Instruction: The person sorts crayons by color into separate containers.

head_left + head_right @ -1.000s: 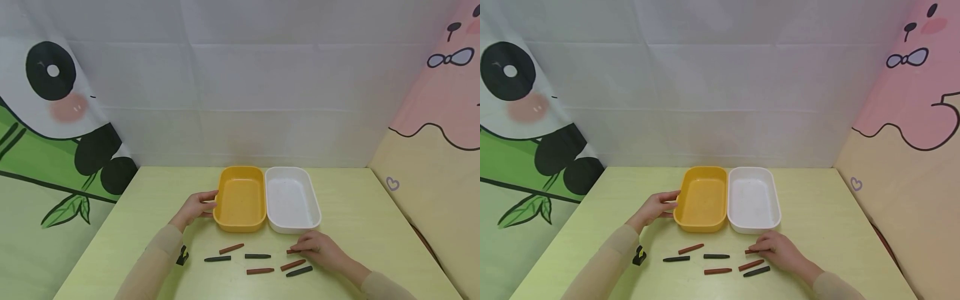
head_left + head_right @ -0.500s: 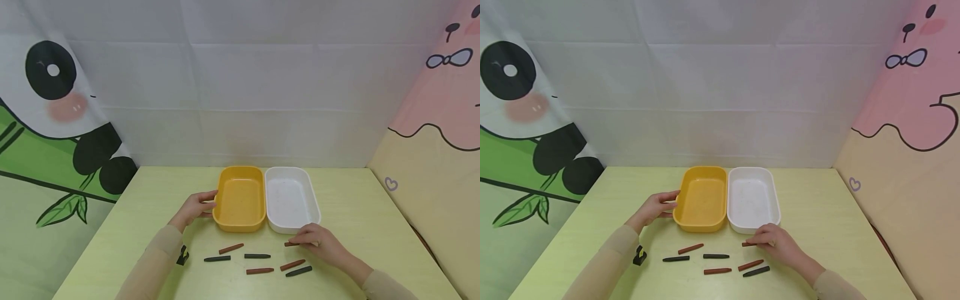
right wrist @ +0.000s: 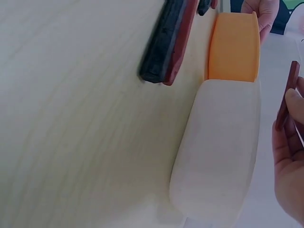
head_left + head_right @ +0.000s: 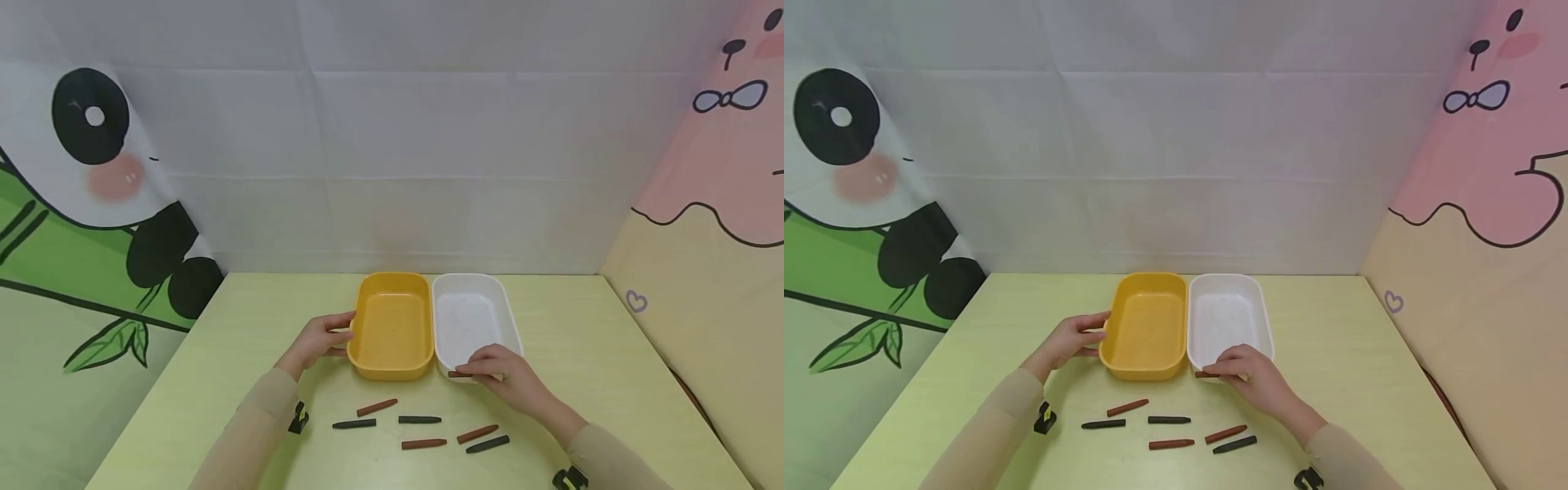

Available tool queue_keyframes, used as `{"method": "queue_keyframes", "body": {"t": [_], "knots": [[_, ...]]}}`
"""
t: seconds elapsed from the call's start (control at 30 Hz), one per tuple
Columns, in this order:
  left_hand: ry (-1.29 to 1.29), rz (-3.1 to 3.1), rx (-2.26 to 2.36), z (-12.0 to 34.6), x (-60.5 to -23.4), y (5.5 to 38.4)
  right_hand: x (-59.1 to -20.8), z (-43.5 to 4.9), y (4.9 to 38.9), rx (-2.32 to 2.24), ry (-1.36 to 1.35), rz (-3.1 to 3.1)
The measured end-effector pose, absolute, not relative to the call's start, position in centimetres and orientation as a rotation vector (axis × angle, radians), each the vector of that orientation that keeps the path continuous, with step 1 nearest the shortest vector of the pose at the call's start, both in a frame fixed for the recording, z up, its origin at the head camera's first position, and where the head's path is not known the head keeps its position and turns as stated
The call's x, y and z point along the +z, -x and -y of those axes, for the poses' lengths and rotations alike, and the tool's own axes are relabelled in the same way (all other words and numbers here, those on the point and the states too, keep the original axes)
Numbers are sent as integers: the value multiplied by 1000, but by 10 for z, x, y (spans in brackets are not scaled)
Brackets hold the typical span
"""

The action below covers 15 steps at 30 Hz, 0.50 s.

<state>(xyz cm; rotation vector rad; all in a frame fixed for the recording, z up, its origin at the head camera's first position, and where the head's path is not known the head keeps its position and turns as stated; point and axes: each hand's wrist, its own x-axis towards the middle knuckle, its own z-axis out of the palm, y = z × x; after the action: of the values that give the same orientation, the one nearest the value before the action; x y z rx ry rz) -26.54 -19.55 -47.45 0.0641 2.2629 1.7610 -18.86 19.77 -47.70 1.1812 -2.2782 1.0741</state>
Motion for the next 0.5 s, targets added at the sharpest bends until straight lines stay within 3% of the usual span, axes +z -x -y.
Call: {"method": "queue_keyframes", "body": {"t": [0.5], "knots": [[-44, -2252, 1764, 196, -472, 266, -463, -164, 216, 1104, -1095, 2282]]}}
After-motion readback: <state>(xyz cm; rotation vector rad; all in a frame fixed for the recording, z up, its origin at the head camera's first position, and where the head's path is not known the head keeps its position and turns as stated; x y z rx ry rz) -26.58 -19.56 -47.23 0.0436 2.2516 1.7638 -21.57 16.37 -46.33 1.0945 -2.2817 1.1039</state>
